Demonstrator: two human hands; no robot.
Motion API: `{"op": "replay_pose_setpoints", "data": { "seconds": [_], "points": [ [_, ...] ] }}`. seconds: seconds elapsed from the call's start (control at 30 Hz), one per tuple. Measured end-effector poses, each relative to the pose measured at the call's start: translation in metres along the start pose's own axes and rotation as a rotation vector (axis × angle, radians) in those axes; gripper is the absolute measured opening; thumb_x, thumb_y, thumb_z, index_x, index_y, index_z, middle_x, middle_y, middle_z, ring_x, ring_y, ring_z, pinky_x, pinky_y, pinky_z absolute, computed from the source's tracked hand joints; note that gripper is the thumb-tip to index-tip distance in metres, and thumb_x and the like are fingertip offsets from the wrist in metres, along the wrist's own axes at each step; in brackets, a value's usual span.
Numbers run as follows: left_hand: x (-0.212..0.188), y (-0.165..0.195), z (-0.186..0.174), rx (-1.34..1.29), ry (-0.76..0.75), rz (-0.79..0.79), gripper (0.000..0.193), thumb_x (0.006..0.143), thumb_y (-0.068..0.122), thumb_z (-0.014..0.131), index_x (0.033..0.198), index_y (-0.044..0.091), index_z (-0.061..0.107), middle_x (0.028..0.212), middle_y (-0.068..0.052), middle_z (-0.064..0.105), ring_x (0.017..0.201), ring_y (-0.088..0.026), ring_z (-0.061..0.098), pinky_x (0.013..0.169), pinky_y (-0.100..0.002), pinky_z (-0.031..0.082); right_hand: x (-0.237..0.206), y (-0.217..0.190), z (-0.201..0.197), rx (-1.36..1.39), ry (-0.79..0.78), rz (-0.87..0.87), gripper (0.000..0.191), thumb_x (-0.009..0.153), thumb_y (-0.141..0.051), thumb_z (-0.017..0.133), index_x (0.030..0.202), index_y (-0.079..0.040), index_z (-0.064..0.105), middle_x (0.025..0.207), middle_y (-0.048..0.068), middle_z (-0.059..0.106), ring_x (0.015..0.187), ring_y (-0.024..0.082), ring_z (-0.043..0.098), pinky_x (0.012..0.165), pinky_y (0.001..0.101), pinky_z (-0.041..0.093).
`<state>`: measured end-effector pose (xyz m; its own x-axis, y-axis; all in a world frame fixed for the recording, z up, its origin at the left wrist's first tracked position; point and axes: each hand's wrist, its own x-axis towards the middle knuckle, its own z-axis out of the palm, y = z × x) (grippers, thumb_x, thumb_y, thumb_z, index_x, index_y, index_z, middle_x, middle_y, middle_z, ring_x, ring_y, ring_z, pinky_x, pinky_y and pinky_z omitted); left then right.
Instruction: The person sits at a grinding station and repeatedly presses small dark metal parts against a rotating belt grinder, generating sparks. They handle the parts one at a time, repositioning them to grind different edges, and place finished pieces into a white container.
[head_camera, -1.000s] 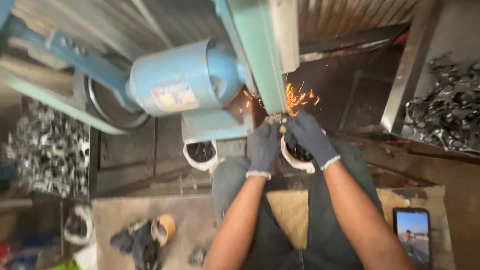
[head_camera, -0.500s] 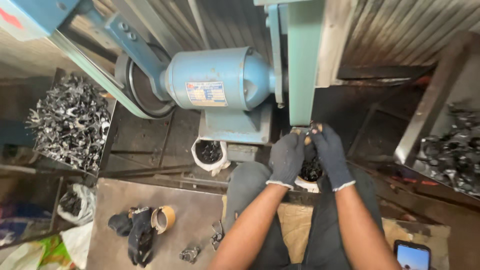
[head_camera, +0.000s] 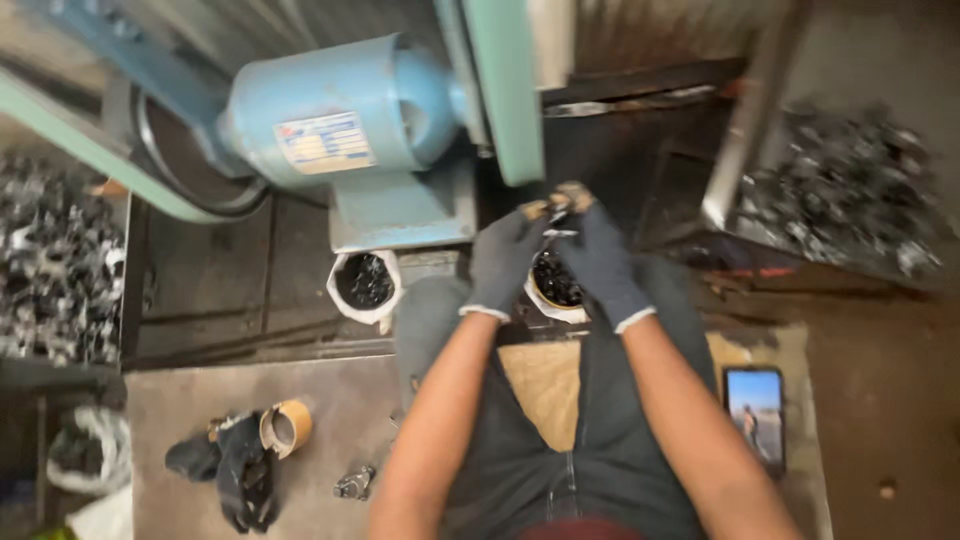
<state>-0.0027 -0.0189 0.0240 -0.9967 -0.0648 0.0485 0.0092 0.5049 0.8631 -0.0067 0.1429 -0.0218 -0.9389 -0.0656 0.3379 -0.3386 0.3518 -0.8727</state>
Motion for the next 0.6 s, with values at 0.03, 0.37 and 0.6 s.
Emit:
{"op": "replay_pose_setpoints", "data": {
  "seconds": [0.03, 0.37, 0.6],
  "points": [
    [-0.006, 0.003, -0.008, 0.002, -0.059, -0.058, 0.032, 0.094, 0.034, 0.066, 0.108, 0.007, 0.074, 0.093, -0.017, 0.074, 0.087, -0.035, 0.074, 0.073, -0.042, 0.055, -0.006, -0.003, 0.000, -0.028, -0.033, -0.121, 0.050, 0.092, -0.012, 0.071, 0.139, -0.002, 0.056, 0.131, 0.020, 0.066, 0.123, 0.033, 0.064, 0.102, 0.0413, 0.051],
    [-0.050, 0.012, -0.027, -0.046, -0.343, -0.094, 0.035, 0.093, 0.034, 0.065, 0.111, 0.006, 0.074, 0.086, -0.002, 0.074, 0.076, -0.009, 0.070, 0.072, -0.029, 0.054, -0.075, -0.070, -0.034, 0.212, -0.351, 0.477, 0.061, 0.094, -0.022, 0.066, 0.148, -0.006, 0.045, 0.108, 0.011, 0.071, 0.092, 0.021, 0.068, 0.077, 0.0341, 0.054],
    [-0.076, 0.009, -0.010, -0.662, -0.444, -0.368, 0.033, 0.102, 0.028, 0.059, 0.106, -0.002, 0.071, 0.092, -0.003, 0.070, 0.079, -0.011, 0.062, 0.070, -0.029, 0.051, -0.074, -0.086, -0.044, 0.650, -0.413, 0.455, 0.060, 0.095, -0.004, 0.061, 0.152, -0.006, 0.044, 0.119, 0.002, 0.066, 0.098, 0.009, 0.066, 0.075, 0.0257, 0.059]
  ]
}}
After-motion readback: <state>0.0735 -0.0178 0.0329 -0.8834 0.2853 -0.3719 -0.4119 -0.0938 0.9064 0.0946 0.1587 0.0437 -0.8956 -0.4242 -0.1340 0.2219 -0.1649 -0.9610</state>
